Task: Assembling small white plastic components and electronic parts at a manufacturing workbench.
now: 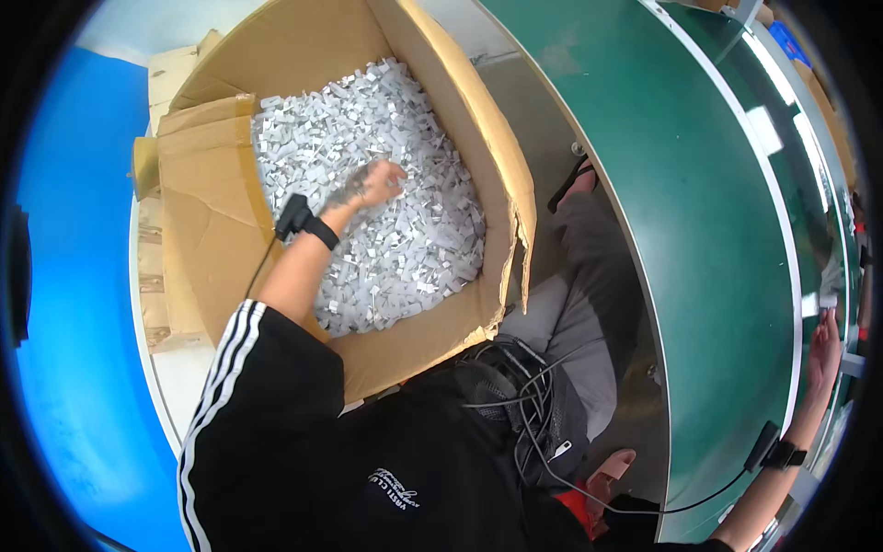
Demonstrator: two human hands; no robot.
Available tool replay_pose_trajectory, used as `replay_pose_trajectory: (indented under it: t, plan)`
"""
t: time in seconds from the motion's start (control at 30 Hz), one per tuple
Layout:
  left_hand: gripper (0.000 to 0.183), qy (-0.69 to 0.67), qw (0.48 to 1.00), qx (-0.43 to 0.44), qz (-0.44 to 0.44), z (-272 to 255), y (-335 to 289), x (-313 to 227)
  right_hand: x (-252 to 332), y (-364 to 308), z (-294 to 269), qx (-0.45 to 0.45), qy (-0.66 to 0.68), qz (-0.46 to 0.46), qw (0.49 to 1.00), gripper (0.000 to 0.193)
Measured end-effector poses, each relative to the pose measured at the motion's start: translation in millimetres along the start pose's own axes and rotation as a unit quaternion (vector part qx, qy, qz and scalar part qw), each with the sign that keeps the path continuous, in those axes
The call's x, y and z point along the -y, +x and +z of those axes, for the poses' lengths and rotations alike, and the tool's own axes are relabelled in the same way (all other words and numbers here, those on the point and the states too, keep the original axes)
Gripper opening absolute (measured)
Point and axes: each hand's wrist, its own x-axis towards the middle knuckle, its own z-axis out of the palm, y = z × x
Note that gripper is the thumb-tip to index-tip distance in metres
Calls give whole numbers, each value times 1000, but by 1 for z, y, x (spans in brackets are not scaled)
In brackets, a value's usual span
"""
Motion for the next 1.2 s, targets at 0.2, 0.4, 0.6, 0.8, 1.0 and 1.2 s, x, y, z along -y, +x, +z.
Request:
replay_pose_trajectory:
  t: [0.2,0.4,0.6,0.8,1.0,1.2]
  plan:
    - [57,84,988,-118,-60,40,0,26,-52,-14,-30,-182,-7,-65,981,38]
    - [49,38,986,-161,-7,12,-8,39,-44,-155,216,-69,-43,-175,981,41]
    - [44,-287,901,-305,114,-38,-22,-21,-78,-294,449,78,-140,-240,957,17]
    - [40,-365,775,-262,445,-109,-102,-174,-86,-268,519,319,-69,-184,927,41]
    - [46,-211,735,-176,620,-119,-139,-250,-77,-263,545,282,30,-290,914,37]
    - [41,-155,747,-136,632,-102,-147,-273,-84,-270,518,179,28,-302,936,15]
